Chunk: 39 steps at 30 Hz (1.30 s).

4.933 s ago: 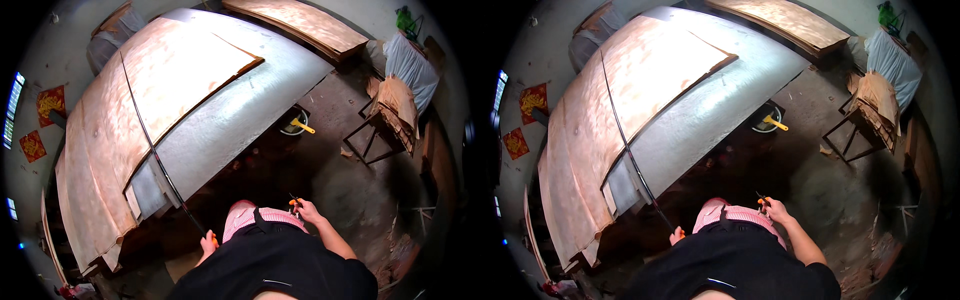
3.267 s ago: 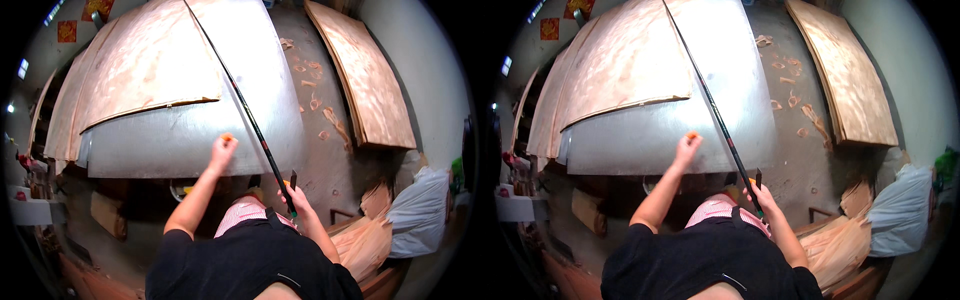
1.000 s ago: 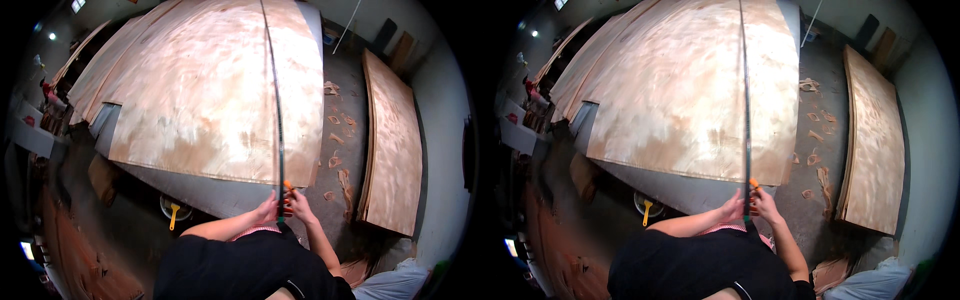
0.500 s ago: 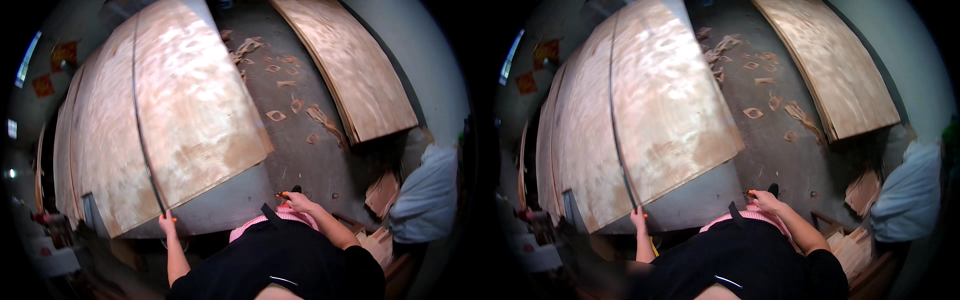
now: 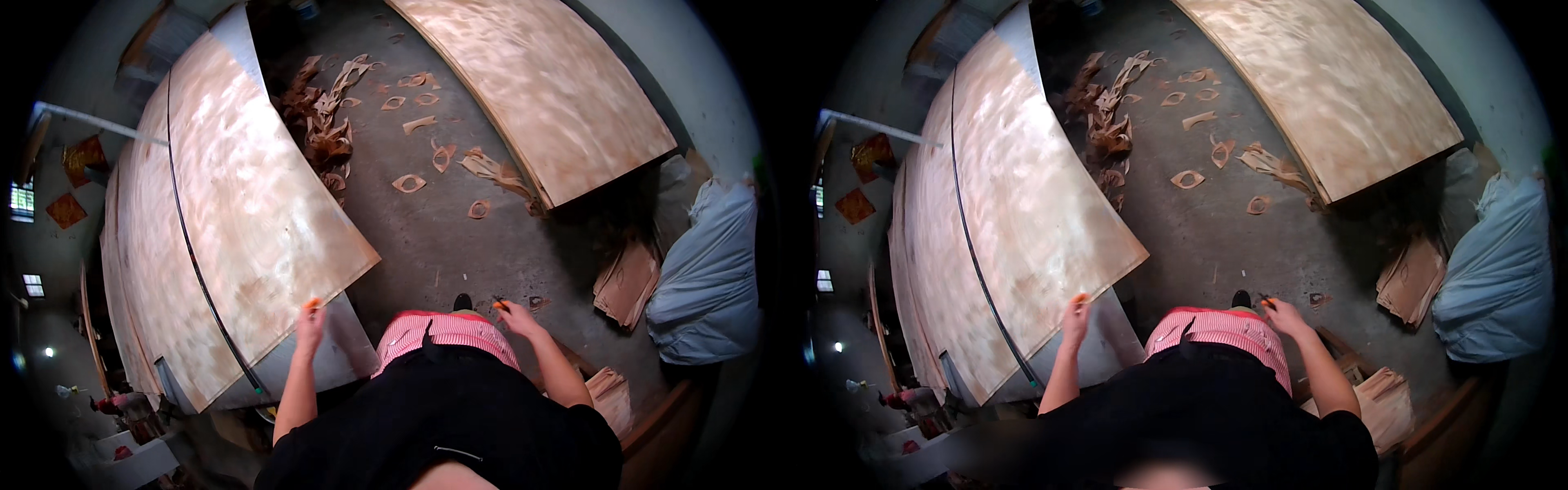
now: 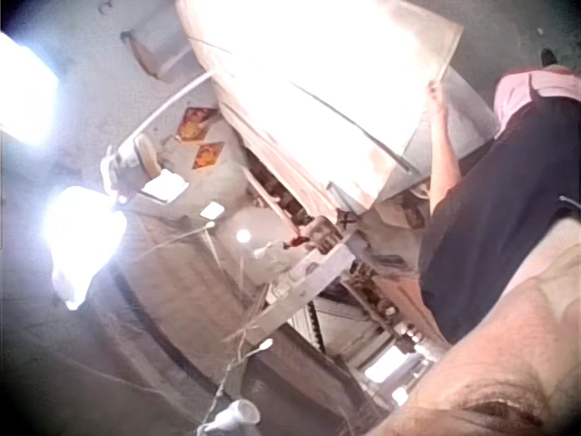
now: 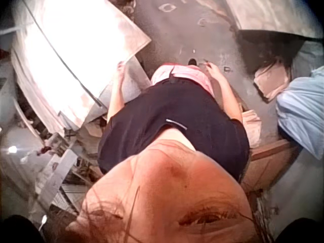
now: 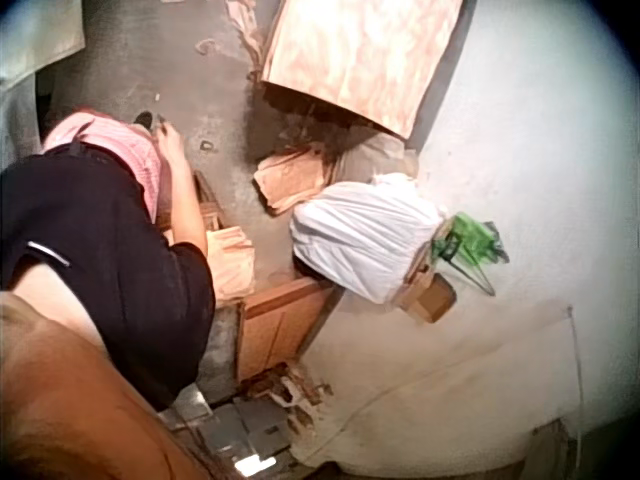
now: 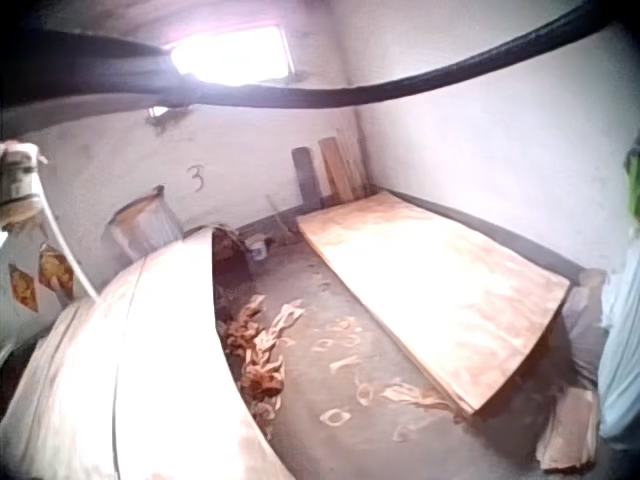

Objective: The person uses a utility knife to cut a large sheet of wood veneer on a workbench. They align the veneer, make cuts along the edges, and trim smaller pieces. The person also stacks the cut veneer sheets and handles a long black rod during the process.

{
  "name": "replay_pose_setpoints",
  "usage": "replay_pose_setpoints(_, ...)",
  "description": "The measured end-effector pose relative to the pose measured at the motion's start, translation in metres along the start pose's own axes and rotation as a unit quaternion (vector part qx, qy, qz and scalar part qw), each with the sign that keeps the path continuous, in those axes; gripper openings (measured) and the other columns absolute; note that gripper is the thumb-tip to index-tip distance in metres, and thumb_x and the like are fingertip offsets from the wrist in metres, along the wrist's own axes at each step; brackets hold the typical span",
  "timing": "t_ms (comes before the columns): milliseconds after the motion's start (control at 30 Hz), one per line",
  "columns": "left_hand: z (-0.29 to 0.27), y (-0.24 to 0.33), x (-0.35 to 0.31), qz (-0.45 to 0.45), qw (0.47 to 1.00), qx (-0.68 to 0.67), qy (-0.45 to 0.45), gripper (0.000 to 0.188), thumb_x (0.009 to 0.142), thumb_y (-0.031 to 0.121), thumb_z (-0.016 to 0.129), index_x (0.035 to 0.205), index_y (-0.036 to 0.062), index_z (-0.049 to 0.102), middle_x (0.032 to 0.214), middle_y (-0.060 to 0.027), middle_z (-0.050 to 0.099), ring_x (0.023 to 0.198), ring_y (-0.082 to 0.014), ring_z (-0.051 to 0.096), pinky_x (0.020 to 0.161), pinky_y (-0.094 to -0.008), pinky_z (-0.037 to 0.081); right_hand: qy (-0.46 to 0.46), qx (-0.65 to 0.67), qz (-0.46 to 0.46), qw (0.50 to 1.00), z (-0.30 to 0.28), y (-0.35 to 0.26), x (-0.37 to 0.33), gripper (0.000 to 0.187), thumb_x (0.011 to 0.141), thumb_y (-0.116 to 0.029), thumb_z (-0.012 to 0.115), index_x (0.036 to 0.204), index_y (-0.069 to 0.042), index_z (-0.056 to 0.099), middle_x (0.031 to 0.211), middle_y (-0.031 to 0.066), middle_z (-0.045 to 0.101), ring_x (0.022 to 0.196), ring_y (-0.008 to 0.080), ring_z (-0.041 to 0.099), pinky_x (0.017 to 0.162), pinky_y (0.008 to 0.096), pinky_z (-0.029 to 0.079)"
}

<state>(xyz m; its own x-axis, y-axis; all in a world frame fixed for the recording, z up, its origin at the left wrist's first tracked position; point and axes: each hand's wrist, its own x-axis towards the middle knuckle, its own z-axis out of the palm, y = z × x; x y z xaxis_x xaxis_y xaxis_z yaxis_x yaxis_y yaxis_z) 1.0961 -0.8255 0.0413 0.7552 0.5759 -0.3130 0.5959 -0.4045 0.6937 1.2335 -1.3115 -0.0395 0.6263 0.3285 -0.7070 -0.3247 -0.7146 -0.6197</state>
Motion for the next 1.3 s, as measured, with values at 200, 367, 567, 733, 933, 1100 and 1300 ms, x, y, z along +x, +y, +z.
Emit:
replay_pose_setpoints(200,0.047,0.099,0.035,0.153,0.924,0.308,-0.168,0.03,0.08,0.033,0.054,0.101,0.0111,0.057,0.099,-0.0093,0.057,0.086,-0.0262,0.056,0.076,-0.0342,0.044,0.073,0.205,0.142,0.966,-0.032,0.079,-0.016,0.03,0.089,-0.026,0.041,0.105,-0.005,0.054,0.071,0.0058,0.062,0.048,0.0096,0.048,0.044,0.0236,0.039)
replay_pose_setpoints(367,0.033,0.079,0.161,0.095,0.978,0.17,-0.072,0.03,0.08,0.031,0.056,0.097,0.0057,0.059,0.089,-0.0148,0.06,0.083,-0.0276,0.058,0.073,-0.034,0.046,0.051,0.284,0.192,0.938,-0.041,0.056,0.0,0.031,0.091,-0.026,0.036,0.109,-0.006,0.051,0.076,0.0062,0.062,0.046,0.0058,0.042,0.039,0.0185,0.032)
replay_pose_setpoints(567,0.045,0.074,0.273,0.068,0.995,0.073,0.017,0.027,0.082,0.025,0.055,0.096,0.002,0.059,0.087,-0.0128,0.063,0.078,-0.0214,0.061,0.07,-0.0295,0.047,0.061,0.206,0.152,0.965,-0.075,-0.021,0.091,0.028,0.089,-0.024,0.041,0.105,-0.005,0.055,0.074,0.0054,0.062,0.048,0.0075,0.046,0.042,0.0216,0.037)
replay_pose_setpoints(733,0.074,0.041,0.32,-0.166,0.943,-0.283,-0.064,0.028,0.085,0.03,0.051,0.099,0.005,0.055,0.086,-0.005,0.063,0.067,-0.011,0.057,0.06,-0.022,0.044,0.035,0.113,0.047,0.992,-0.119,-0.121,0.171,0.027,0.09,-0.021,0.041,0.105,-0.002,0.053,0.071,0.0055,0.06,0.049,0.0087,0.047,0.047,0.0221,0.04)
replay_pose_setpoints(933,0.116,0.056,0.343,-0.299,0.884,-0.359,-0.015,0.037,0.083,0.04,0.052,0.099,0.0066,0.055,0.079,-0.0014,0.06,0.062,-0.0079,0.053,0.055,-0.0232,0.044,0.026,0.016,-0.037,0.999,-0.152,-0.203,0.251,0.026,0.09,-0.021,0.041,0.104,-0.003,0.053,0.071,0.005,0.06,0.052,0.0088,0.048,0.049,0.0229,0.041)
replay_pose_setpoints(1100,0.126,0.071,0.386,-0.225,0.945,-0.234,-0.036,0.039,0.083,0.039,0.052,0.104,0.0059,0.053,0.08,0.0001,0.056,0.065,-0.0067,0.049,0.053,-0.0223,0.042,-0.036,0.037,-0.022,0.998,-0.162,-0.267,0.32,0.027,0.089,-0.022,0.041,0.104,-0.002,0.051,0.073,0.0052,0.06,0.056,0.0103,0.052,0.051,0.0241,0.042)
replay_pose_setpoints(1300,0.079,0.118,0.467,-0.231,0.921,-0.312,-0.021,0.041,0.086,0.037,0.047,0.11,0.0043,0.05,0.099,-0.0037,0.058,0.082,-0.0104,0.053,0.068,-0.0239,0.044,-0.068,0.038,-0.052,0.996,-0.17,-0.362,0.437,0.026,0.089,-0.021,0.042,0.099,0.001,0.051,0.071,0.0079,0.061,0.06,0.0138,0.058,0.053,0.0263,0.045)
